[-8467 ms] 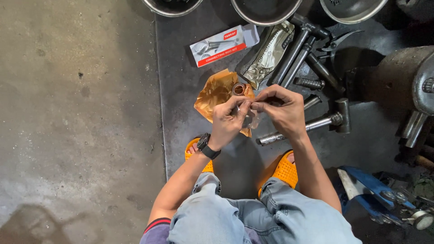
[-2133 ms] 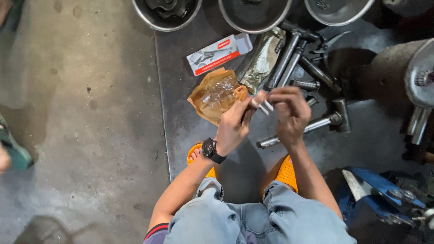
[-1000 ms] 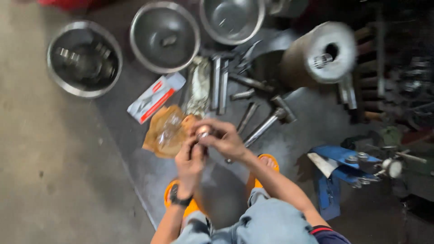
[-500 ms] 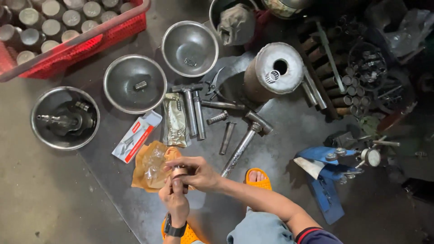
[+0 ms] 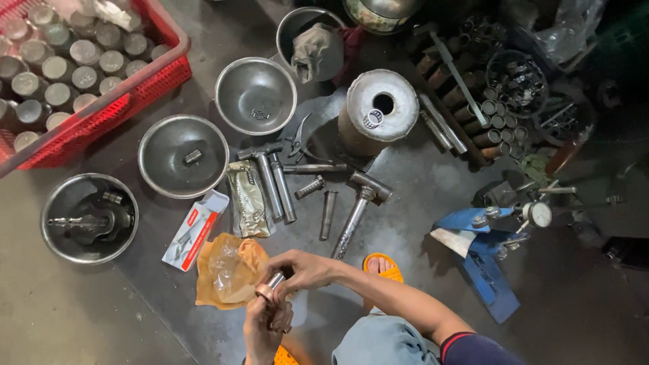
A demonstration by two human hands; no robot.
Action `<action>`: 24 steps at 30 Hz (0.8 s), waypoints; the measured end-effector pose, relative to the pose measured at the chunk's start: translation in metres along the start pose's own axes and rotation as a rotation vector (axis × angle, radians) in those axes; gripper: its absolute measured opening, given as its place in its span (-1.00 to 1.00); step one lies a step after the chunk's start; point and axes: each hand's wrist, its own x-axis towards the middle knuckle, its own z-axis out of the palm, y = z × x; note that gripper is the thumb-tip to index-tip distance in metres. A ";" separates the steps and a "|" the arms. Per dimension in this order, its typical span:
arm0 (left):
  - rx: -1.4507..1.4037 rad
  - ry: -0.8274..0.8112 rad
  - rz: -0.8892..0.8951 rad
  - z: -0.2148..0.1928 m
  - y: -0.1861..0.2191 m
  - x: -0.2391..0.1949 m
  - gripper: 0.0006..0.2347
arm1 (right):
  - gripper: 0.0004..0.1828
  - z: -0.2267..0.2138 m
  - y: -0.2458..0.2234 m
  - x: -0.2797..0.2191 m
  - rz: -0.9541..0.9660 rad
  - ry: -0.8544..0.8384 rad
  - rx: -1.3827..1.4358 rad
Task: Unpacking small mechanical components from boxes and bags and assembling them on a workshop floor.
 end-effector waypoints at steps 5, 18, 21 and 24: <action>0.209 0.244 0.196 0.010 -0.003 0.001 -0.86 | -0.77 -0.005 0.023 -0.013 0.189 0.523 -0.024; 0.306 0.691 0.035 0.014 0.005 -0.001 -0.68 | -0.85 -0.199 -0.086 -0.122 -0.017 1.470 -1.012; 0.158 0.577 0.097 0.019 0.009 -0.003 -0.64 | -0.85 -0.217 -0.082 -0.118 0.055 1.359 -1.089; 0.185 0.632 0.125 0.012 0.011 -0.004 -0.63 | -0.83 -0.215 -0.086 -0.113 0.074 1.341 -1.169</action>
